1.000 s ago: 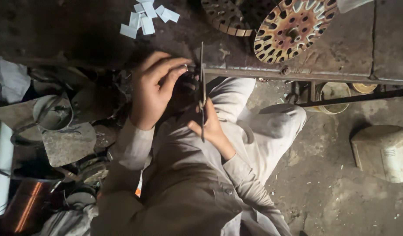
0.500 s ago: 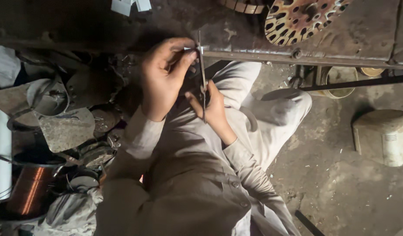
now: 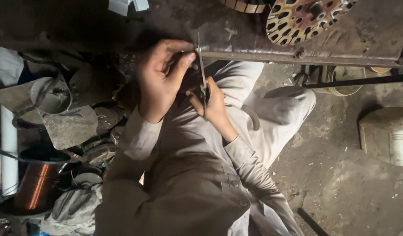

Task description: The person cuts small white rectangular pieces using scissors and inserts them into the slots of a circular metal motor stator. The person repeats this process for multiple pieces, placing them into the stator's slots.

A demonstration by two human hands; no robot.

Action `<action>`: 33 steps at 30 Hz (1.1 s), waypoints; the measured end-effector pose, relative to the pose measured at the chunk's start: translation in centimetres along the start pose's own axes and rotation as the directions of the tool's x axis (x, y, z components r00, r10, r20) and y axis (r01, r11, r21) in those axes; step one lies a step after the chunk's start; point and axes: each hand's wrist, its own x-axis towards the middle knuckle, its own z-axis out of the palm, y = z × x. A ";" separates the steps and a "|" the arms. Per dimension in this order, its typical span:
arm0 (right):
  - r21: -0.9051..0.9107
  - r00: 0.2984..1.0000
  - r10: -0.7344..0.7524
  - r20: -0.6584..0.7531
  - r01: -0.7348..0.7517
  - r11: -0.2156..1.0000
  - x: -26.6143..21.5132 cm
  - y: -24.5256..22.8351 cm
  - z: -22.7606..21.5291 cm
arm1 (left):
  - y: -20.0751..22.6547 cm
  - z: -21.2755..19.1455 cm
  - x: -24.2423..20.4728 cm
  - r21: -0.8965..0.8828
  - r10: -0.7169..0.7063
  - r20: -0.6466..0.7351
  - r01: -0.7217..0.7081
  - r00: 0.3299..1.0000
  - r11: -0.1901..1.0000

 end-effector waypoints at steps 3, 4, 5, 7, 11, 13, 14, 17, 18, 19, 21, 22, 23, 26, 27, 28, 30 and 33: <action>-0.059 1.000 -0.007 -0.004 0.007 0.998 0.2 0.0 0.0 | -0.1 0.1 -0.2 -0.012 -0.017 -0.035 0.016 0.999 1.000; -0.071 1.000 0.029 -0.006 -0.029 0.997 0.2 0.0 0.1 | -0.2 0.1 -0.3 -0.008 -0.003 -0.027 0.003 1.000 1.000; -0.083 0.998 0.065 -0.009 -0.066 0.994 0.1 0.0 0.2 | -0.2 0.0 -0.3 -0.004 0.011 -0.020 -0.011 1.000 1.000; -0.053 0.997 0.080 -0.011 -0.080 0.995 0.1 0.3 0.3 | -0.2 0.0 -0.3 0.015 0.025 -0.005 -0.025 1.000 1.000; -0.044 0.998 0.065 -0.027 -0.066 0.997 -0.1 1.2 0.3 | -0.1 -0.3 0.0 0.087 0.054 0.009 -0.054 0.999 0.995; -0.075 0.995 0.090 -0.033 -0.093 0.993 -0.4 1.6 0.3 | 0.0 -0.4 0.0 0.075 0.041 0.015 -0.042 0.999 0.996; -0.071 0.995 0.094 -0.030 -0.096 0.993 -0.5 1.8 0.2 | 0.0 -0.4 0.1 0.042 0.023 0.020 -0.023 1.000 0.999; -0.046 0.991 0.131 -0.009 -0.131 0.990 -0.5 2.1 0.0 | 0.1 -0.5 0.3 -0.005 -0.016 0.036 0.017 0.999 1.000; -0.035 0.989 0.146 0.002 -0.146 0.989 -0.5 2.1 0.0 | 0.1 -0.5 0.3 -0.011 -0.026 0.042 0.026 0.999 1.000; 0.006 0.989 0.150 0.013 -0.150 0.989 -0.5 1.9 0.1 | 0.2 -0.6 0.3 0.001 -0.015 0.046 0.015 0.999 1.000; 0.085 0.988 0.150 0.036 -0.153 0.985 -0.5 1.5 0.0 | 0.3 -0.6 0.2 0.023 0.014 0.051 -0.015 0.999 1.000; 0.036 0.999 0.048 0.013 -0.048 0.998 -0.2 1.4 -0.1 | 0.3 -0.6 0.3 0.031 0.021 0.051 -0.023 0.998 0.999; -0.014 0.998 -0.056 -0.005 0.056 0.998 0.0 1.2 -0.2 | 0.2 -0.6 0.4 0.038 0.029 0.051 -0.031 0.998 0.999; -0.032 0.993 -0.118 -0.013 0.118 0.993 -0.2 1.0 -0.1 | -0.2 -0.5 -0.2 -0.021 0.024 0.042 -0.024 0.999 1.000; -0.017 0.995 -0.099 -0.013 0.099 0.995 -0.2 1.0 0.0 | -0.5 -0.3 -0.3 -0.056 0.021 0.039 -0.019 0.999 0.998; -0.042 0.999 -0.038 -0.019 0.038 0.998 -0.4 1.0 0.0 | -0.7 -0.2 -0.5 -0.021 0.003 0.026 -0.002 1.000 1.000; -0.091 0.996 0.084 -0.034 -0.087 0.992 -0.3 1.1 0.0 | -1.0 -0.1 -0.9 0.047 -0.034 -0.001 0.034 0.999 0.998; -0.130 0.997 0.078 -0.016 -0.079 0.988 -0.2 1.0 0.1 | -1.5 0.0 -1.2 -0.053 -0.028 -0.009 0.027 1.000 0.998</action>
